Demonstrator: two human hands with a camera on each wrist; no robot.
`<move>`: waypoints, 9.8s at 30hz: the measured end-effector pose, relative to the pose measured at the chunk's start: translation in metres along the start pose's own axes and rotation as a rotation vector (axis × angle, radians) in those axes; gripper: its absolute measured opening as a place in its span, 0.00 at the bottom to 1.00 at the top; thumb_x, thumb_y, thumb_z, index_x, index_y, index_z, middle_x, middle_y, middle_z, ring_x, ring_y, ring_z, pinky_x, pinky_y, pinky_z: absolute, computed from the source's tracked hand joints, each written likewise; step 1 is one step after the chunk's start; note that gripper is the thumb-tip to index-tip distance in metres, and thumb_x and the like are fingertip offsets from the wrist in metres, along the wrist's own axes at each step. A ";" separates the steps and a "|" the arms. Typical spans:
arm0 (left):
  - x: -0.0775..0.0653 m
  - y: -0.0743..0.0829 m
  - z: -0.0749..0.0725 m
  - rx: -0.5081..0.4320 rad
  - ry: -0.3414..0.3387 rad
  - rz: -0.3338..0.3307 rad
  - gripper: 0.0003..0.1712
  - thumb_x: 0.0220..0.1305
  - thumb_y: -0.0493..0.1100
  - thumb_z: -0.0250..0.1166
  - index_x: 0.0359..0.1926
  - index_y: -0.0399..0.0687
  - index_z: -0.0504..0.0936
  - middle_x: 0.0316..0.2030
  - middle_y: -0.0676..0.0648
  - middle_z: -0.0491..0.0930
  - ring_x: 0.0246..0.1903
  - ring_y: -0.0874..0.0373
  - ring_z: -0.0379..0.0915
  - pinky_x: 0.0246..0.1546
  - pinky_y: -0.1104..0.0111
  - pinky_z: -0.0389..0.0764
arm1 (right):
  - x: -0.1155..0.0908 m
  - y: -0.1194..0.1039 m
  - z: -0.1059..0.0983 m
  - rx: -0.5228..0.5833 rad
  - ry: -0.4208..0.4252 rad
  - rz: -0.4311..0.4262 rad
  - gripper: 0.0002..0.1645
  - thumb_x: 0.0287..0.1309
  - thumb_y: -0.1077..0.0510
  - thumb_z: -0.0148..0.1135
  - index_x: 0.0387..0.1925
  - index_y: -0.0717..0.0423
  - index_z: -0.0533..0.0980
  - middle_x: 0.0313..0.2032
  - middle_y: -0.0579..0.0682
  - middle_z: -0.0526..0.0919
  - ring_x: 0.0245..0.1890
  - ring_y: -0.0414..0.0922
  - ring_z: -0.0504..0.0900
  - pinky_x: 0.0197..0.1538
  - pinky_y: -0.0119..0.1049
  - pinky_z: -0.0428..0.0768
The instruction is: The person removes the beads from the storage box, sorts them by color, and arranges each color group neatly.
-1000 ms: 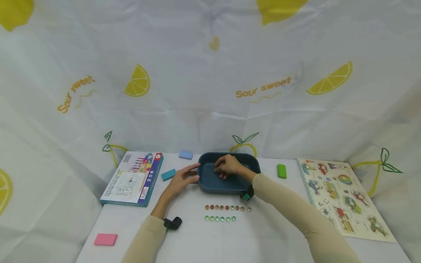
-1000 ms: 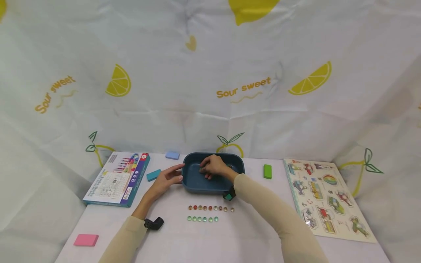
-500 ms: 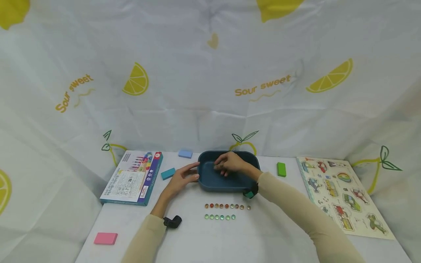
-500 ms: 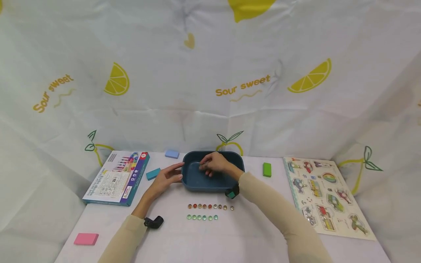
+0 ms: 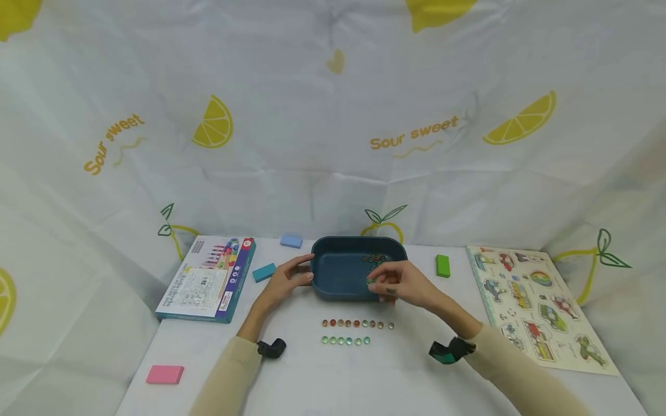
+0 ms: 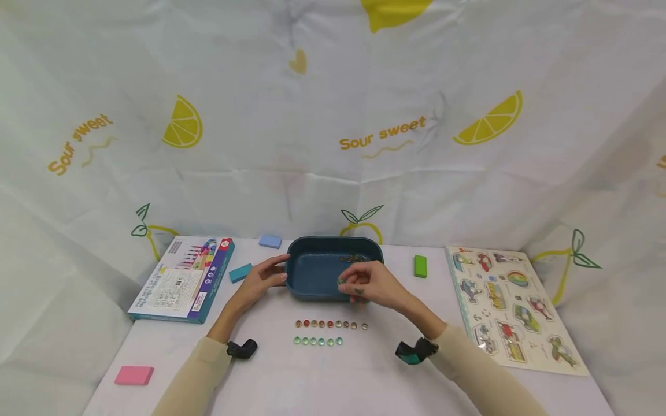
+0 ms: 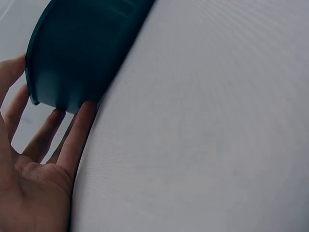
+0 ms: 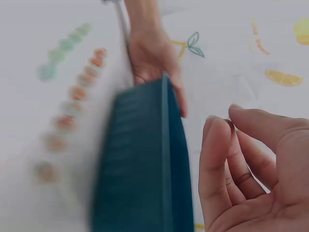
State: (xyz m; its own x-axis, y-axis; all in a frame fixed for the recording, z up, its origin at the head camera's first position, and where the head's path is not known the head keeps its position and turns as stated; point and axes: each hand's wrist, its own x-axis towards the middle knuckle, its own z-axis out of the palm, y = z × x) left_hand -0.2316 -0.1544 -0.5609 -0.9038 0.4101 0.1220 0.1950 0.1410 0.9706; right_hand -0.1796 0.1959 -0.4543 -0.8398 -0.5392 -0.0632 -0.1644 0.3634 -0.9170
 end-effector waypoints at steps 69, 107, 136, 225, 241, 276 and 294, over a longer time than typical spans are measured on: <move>0.002 0.001 0.003 -0.063 0.011 0.043 0.34 0.72 0.35 0.67 0.76 0.37 0.69 0.82 0.38 0.60 0.74 0.30 0.65 0.57 0.78 0.82 | 0.088 0.034 -0.072 -0.100 -0.184 0.146 0.21 0.70 0.61 0.67 0.58 0.70 0.81 0.50 0.69 0.88 0.45 0.57 0.90 0.51 0.53 0.91; -0.001 -0.001 0.002 -0.060 0.016 0.048 0.33 0.73 0.36 0.67 0.76 0.39 0.71 0.82 0.38 0.61 0.73 0.30 0.66 0.56 0.77 0.83 | 0.114 0.039 -0.026 -0.509 -0.185 0.104 0.08 0.65 0.58 0.74 0.44 0.55 0.89 0.25 0.46 0.91 0.15 0.37 0.80 0.22 0.32 0.80; 0.002 -0.004 0.003 -0.061 0.002 0.043 0.33 0.74 0.39 0.67 0.76 0.42 0.71 0.82 0.40 0.60 0.74 0.32 0.66 0.57 0.77 0.83 | 0.141 0.023 -0.002 -0.378 -0.295 0.143 0.17 0.62 0.62 0.75 0.53 0.59 0.86 0.31 0.51 0.92 0.22 0.39 0.87 0.27 0.34 0.87; 0.002 0.000 0.005 -0.057 0.015 0.019 0.33 0.75 0.38 0.67 0.77 0.46 0.71 0.81 0.41 0.62 0.74 0.34 0.68 0.58 0.73 0.85 | 0.023 0.020 -0.031 -0.189 0.076 -0.038 0.18 0.68 0.59 0.71 0.52 0.69 0.83 0.36 0.60 0.89 0.36 0.55 0.89 0.40 0.38 0.88; 0.002 -0.001 0.004 -0.054 0.024 0.020 0.33 0.75 0.39 0.67 0.77 0.44 0.71 0.82 0.40 0.61 0.74 0.35 0.67 0.59 0.73 0.85 | 0.080 0.035 -0.034 -0.263 0.076 0.059 0.13 0.70 0.62 0.67 0.50 0.67 0.85 0.43 0.65 0.92 0.42 0.58 0.90 0.42 0.34 0.82; 0.002 0.001 0.004 -0.021 0.023 -0.013 0.32 0.75 0.42 0.67 0.77 0.52 0.72 0.82 0.44 0.62 0.75 0.37 0.67 0.64 0.68 0.84 | 0.131 0.010 -0.016 -0.284 -0.150 0.046 0.16 0.70 0.58 0.69 0.55 0.61 0.84 0.42 0.57 0.92 0.40 0.49 0.90 0.45 0.42 0.90; 0.002 -0.003 0.004 -0.029 0.019 0.005 0.33 0.74 0.41 0.68 0.77 0.50 0.72 0.81 0.42 0.62 0.75 0.36 0.67 0.59 0.74 0.84 | 0.171 0.025 0.026 -0.379 -0.347 0.035 0.12 0.66 0.61 0.72 0.50 0.58 0.86 0.36 0.51 0.92 0.30 0.37 0.86 0.35 0.32 0.87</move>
State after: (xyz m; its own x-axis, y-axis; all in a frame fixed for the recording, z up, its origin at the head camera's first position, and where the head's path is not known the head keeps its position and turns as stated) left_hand -0.2326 -0.1504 -0.5640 -0.9101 0.3935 0.1301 0.1881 0.1126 0.9757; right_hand -0.3141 0.0925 -0.4987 -0.6374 -0.7188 -0.2776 -0.3693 0.6012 -0.7086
